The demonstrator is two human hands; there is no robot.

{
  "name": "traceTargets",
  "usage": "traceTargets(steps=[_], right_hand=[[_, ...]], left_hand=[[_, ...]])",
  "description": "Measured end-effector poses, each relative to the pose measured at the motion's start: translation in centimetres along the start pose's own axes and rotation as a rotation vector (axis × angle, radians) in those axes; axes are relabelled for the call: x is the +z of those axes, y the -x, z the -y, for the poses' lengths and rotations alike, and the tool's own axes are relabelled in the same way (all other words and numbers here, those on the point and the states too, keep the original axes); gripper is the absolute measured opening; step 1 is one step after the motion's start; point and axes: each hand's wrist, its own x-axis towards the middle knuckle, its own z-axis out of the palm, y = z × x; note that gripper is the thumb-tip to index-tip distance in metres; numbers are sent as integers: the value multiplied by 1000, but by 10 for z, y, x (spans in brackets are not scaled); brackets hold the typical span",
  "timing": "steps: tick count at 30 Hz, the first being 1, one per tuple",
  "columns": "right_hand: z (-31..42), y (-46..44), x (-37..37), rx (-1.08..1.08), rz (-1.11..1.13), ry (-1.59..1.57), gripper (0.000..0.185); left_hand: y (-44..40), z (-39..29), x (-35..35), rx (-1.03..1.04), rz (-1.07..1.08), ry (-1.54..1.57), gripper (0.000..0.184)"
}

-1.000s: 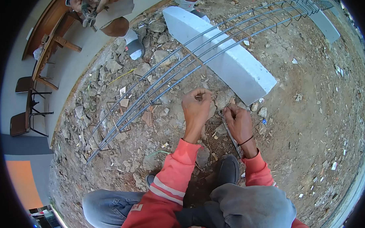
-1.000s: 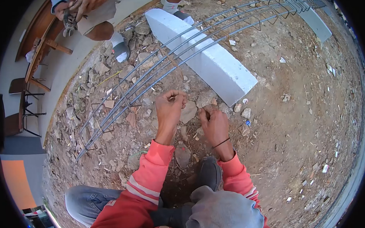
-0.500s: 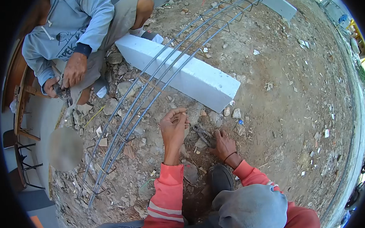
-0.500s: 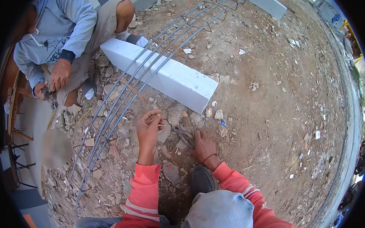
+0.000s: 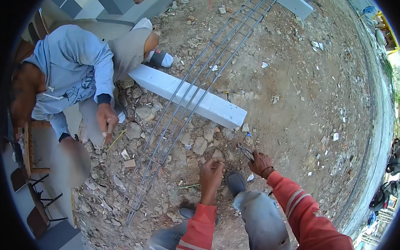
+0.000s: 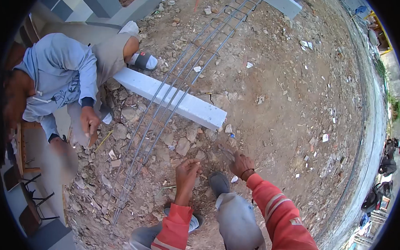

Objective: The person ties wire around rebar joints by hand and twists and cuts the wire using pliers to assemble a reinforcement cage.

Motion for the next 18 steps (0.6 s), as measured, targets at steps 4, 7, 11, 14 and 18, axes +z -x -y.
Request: traceTargets(steps=[4,7,11,14,18], right_hand=[[-62,81,-93,285,13,6,44],[-123,128,-160,440,7,12,47],[-202,151,-237,504,-99,-50,44],[-269,124,-262,554,-109,-75,45],[-348,47,-285,534,27,-11,48]], left_hand=[[71,-83,14,-73,21,-55,13],[91,-128,36,-83,33,-113,14],[74,-180,99,-98,73,-173,16],[36,-228,161,-137,62,-241,16],[-52,-246,243,-182,-32,-43,16]])
